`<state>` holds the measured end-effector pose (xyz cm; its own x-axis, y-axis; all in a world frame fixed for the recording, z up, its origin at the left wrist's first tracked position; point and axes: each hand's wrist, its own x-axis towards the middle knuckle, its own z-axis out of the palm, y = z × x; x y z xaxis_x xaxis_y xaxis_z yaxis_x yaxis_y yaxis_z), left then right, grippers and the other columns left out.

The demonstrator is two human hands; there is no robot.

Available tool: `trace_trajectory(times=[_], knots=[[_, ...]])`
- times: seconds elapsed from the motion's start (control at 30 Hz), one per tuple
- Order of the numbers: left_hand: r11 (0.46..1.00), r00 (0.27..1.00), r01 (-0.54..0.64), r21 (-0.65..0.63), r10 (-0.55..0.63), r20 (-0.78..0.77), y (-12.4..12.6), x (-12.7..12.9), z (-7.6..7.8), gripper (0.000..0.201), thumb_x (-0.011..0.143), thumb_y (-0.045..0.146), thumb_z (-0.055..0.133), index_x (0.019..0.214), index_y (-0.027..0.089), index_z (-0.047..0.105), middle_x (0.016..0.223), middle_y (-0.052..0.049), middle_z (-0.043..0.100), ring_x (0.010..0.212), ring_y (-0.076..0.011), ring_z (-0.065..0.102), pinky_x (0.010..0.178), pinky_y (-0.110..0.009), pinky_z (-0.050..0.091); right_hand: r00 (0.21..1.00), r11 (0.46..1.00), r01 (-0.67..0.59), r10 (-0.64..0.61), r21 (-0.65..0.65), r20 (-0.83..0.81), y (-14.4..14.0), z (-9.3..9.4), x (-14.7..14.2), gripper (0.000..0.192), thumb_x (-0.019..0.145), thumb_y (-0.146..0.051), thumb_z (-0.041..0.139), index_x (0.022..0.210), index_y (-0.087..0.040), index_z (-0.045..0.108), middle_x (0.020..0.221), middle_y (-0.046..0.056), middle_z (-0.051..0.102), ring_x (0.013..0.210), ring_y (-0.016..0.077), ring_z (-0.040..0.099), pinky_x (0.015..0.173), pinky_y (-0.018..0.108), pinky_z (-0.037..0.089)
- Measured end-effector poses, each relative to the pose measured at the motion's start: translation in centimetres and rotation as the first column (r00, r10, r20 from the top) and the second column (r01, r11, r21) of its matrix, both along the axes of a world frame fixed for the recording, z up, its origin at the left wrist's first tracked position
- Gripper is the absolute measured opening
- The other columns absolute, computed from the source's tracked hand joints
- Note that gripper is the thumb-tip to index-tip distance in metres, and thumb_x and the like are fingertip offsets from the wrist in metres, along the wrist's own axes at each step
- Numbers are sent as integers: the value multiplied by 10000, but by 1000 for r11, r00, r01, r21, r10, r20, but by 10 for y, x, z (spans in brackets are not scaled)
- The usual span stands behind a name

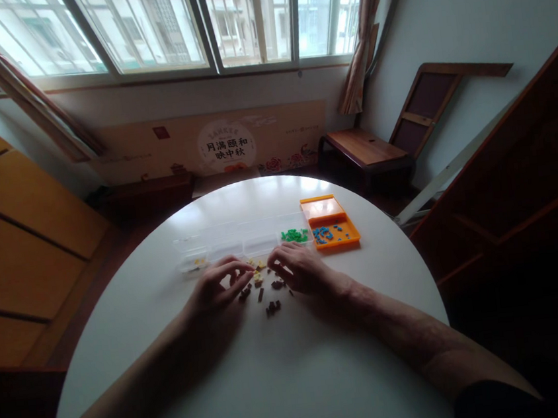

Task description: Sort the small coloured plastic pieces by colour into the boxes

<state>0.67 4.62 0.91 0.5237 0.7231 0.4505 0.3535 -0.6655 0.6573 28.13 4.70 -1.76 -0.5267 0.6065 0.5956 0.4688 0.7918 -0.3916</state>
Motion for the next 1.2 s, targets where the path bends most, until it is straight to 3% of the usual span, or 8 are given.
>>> trace_trajectory(times=[0.27, 0.4, 0.57, 0.8, 0.97, 1.2], knots=[[995, 998, 31, 98, -25, -65, 0, 5, -8, 138, 1052, 319, 707, 1036, 222, 804, 941, -56, 746, 754, -144, 669, 715, -278, 561, 996, 996, -86, 86, -15, -40, 0, 6, -1, 77, 1037, -188, 698, 1024, -245, 647, 966, 25, 768, 842, 191, 657, 865, 358, 542], [981, 994, -15, 195, 35, -100, 0, 7, -11, 129, 1049, 332, 715, 1088, 243, 800, 995, -46, 765, 740, -138, 668, 756, -299, 569, 995, 995, -78, 74, -65, -63, -3, 9, -2, 74, 1031, -232, 741, 1029, -244, 668, 944, 31, 759, 849, 197, 664, 830, 352, 557], [925, 976, -46, 377, 123, -181, 0, 9, -12, 115, 1034, 350, 750, 1079, 265, 815, 1038, -37, 800, 812, -156, 724, 841, -333, 558, 988, 989, -99, 84, -113, -130, -6, 11, -4, 87, 1039, -258, 755, 1014, -234, 675, 930, 29, 752, 841, 187, 672, 809, 339, 569], [827, 976, 21, 562, 104, -189, 1, 8, -9, 99, 1057, 306, 740, 1110, 290, 821, 1037, -8, 830, 861, -154, 751, 842, -338, 503, 978, 985, -118, 92, -129, -186, -7, 10, -4, 150, 1054, -346, 761, 983, -226, 705, 888, 22, 743, 801, 172, 697, 807, 331, 584], [821, 974, 57, 568, 78, -211, 1, 6, -9, 145, 1065, 272, 716, 1161, 307, 820, 1040, -1, 833, 868, -150, 752, 846, -332, 515, 976, 985, -126, 101, -119, -194, -4, 9, -1, 120, 1039, -324, 785, 996, -230, 723, 906, 26, 763, 825, 179, 716, 830, 345, 595], [831, 976, 15, 556, 109, -190, 0, 6, -7, 111, 1062, 288, 714, 1062, 288, 824, 1005, -8, 828, 858, -153, 753, 857, -342, 527, 976, 989, -104, 81, -108, -201, -7, 11, -3, 23, 1045, -248, 757, 1032, -239, 741, 926, 18, 778, 842, 176, 722, 869, 347, 591]])
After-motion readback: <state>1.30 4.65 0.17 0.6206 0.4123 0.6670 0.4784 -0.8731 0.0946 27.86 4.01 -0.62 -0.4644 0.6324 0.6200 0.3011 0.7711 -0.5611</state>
